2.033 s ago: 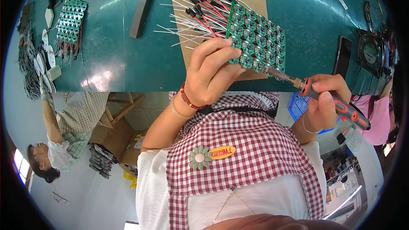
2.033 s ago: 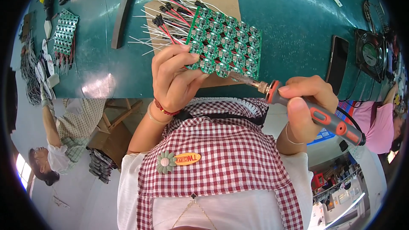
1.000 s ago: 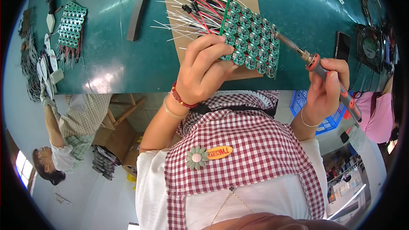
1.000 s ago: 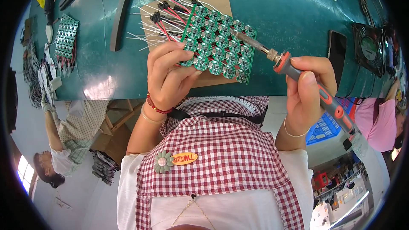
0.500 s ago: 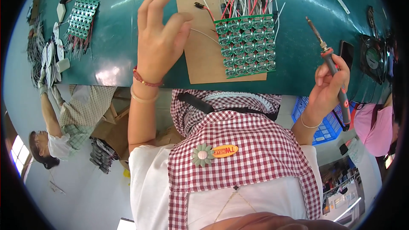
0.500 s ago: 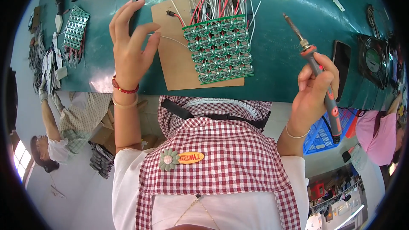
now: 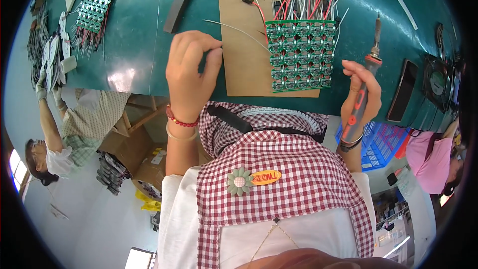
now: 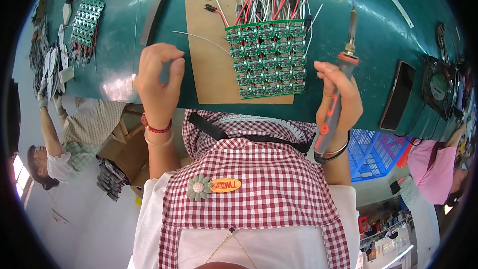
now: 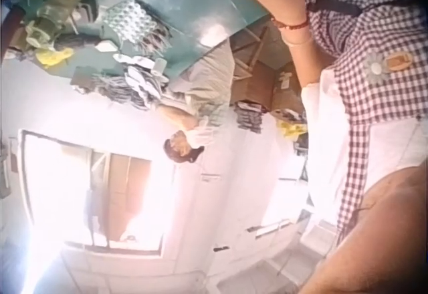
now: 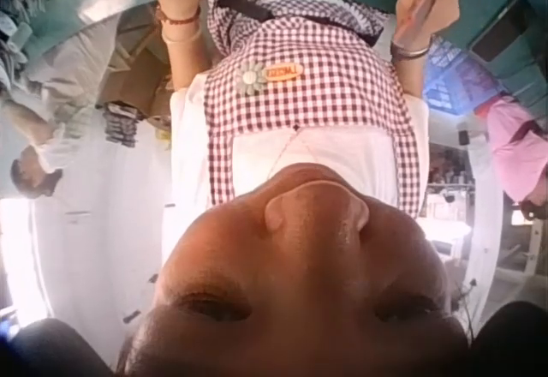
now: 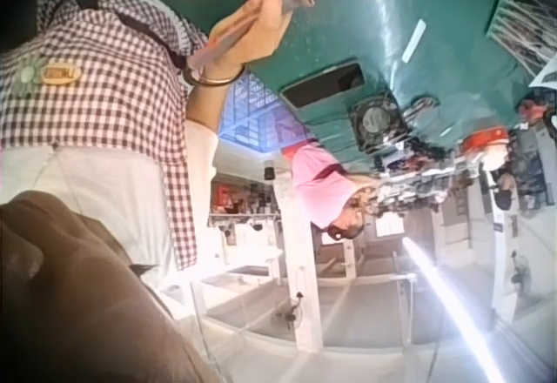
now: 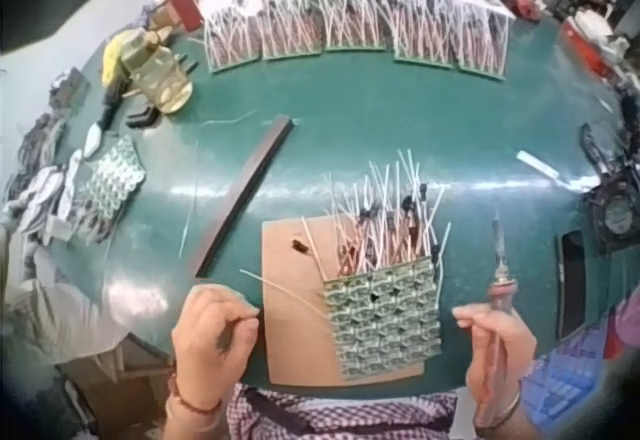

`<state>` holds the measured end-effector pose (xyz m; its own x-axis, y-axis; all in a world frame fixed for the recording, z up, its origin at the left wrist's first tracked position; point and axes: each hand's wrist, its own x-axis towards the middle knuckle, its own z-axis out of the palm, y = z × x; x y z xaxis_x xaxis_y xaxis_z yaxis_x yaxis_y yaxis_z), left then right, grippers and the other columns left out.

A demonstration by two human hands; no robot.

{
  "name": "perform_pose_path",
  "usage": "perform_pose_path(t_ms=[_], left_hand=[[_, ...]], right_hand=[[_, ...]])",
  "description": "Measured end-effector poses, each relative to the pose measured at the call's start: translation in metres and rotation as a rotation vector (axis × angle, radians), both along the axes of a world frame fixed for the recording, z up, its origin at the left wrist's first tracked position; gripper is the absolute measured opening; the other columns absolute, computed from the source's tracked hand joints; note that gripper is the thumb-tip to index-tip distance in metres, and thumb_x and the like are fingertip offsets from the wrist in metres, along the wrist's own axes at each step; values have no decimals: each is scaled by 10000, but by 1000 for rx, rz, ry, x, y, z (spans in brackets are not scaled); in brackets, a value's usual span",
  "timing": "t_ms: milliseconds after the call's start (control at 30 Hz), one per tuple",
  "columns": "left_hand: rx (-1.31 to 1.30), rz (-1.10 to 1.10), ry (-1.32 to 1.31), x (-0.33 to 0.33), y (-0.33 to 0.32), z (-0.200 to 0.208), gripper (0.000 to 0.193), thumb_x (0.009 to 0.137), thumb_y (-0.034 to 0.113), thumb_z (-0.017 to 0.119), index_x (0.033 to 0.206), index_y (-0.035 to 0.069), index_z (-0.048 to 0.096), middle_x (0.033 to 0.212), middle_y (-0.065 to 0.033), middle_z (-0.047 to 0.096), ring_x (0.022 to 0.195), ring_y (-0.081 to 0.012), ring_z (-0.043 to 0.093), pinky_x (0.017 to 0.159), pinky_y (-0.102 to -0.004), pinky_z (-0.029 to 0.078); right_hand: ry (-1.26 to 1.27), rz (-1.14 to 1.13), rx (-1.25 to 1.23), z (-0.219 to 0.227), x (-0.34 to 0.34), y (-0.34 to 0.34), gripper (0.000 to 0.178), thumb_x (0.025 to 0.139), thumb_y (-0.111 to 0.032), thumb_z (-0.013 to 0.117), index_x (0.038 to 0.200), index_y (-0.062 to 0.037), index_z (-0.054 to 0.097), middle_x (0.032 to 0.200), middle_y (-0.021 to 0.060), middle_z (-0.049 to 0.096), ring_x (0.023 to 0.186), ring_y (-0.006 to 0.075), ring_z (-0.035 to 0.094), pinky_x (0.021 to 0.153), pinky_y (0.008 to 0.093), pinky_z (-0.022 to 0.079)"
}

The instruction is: The person solders wires and components onto multiple green PCBs using a soldering iron.

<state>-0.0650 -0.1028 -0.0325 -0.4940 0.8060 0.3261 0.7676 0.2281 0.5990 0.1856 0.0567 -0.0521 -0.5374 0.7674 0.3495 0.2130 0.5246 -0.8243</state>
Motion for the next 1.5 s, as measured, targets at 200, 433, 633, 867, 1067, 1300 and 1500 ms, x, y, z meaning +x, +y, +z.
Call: perform_pose_path(t_ms=[200,433,633,867,1067,1300,1500], left_hand=[[5,3,-252,18,2,0,115,793,-35,664,885,7,609,821,-90,619,707,-207,597,618,-288,474],[24,74,-683,35,8,-2,88,850,-22,635,934,-3,613,907,-61,669,695,-81,611,582,-208,441],[65,84,-917,39,19,-3,171,891,-4,606,1057,-32,571,986,-80,684,848,-95,650,717,-225,523],[88,67,-1032,42,24,-4,217,899,-18,588,1109,-56,548,1069,-109,660,936,-126,639,815,-249,530],[106,56,-1051,44,23,-5,239,896,-35,577,1132,-62,545,1101,-117,650,951,-131,637,831,-254,531],[90,66,-1036,42,21,-4,253,899,-30,573,1147,-66,537,1103,-122,649,958,-131,639,837,-249,528],[65,77,-1073,42,14,-1,277,917,-18,555,1188,-55,513,1169,-133,618,984,-166,644,847,-276,537]], right_hand=[[-122,73,174,-6,0,0,248,859,32,655,1069,-20,533,1007,186,690,862,298,661,762,350,532],[-98,126,230,-12,0,-3,333,821,16,708,1091,-39,521,1028,178,690,855,308,649,763,368,527],[-101,122,237,-13,1,-4,358,811,23,713,1101,-44,514,1028,178,689,846,310,645,756,373,523],[-69,134,209,-15,2,-5,380,792,26,727,1099,-43,513,1032,179,687,852,312,643,747,368,518],[-109,142,254,-11,2,-4,413,775,0,752,1107,-50,510,1030,174,685,850,315,643,755,378,511],[-155,166,294,-8,5,-6,451,771,-56,774,1126,-67,496,1042,168,684,871,329,647,774,401,495],[-230,195,303,-5,10,-8,493,801,-129,764,1186,-105,455,1095,158,677,954,355,649,821,435,472]])
